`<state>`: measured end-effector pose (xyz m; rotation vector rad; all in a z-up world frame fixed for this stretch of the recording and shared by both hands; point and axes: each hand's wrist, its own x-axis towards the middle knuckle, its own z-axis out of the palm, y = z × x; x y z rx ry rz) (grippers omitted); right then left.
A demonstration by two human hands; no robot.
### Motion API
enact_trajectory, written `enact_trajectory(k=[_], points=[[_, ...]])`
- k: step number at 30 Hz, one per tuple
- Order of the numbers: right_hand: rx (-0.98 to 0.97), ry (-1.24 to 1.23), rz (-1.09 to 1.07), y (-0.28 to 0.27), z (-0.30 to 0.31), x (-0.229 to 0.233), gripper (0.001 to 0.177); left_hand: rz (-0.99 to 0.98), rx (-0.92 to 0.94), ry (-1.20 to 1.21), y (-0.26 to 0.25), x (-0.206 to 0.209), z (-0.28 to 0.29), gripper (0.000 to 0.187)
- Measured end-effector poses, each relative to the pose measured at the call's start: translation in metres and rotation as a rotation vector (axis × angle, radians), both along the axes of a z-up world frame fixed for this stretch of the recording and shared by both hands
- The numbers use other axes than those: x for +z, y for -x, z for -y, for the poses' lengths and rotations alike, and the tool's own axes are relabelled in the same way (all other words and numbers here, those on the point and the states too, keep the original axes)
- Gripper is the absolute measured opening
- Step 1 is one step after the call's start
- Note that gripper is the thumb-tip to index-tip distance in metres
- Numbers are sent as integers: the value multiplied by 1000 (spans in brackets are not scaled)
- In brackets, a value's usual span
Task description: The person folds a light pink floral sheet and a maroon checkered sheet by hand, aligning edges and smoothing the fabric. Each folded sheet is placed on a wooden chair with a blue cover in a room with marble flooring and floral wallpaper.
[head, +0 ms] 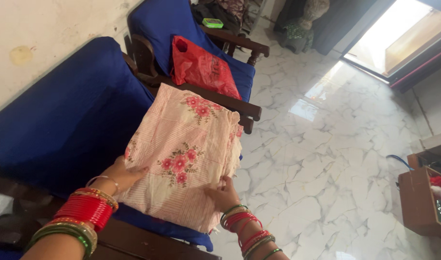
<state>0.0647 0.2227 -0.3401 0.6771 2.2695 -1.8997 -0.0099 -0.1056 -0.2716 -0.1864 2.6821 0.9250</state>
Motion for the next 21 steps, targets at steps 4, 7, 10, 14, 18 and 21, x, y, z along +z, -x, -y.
enact_trajectory(k=[4,7,10,14,18,21], points=[[-73,54,173,-1,-5,32,66,99,176,-41,-6,22,-12,98],[45,129,-14,7,-3,73,44,46,136,39,-4,56,-20,86],[-37,323,-209,18,0,111,29,-235,71,117,4,89,-35,78],[-36,479,-593,38,-6,145,38,-740,-13,-125,7,120,-53,63],[-123,255,-781,35,-10,123,37,-726,34,-183,-6,133,-60,56],[-29,-74,-385,18,-6,84,42,-153,125,84,-13,134,-56,68]])
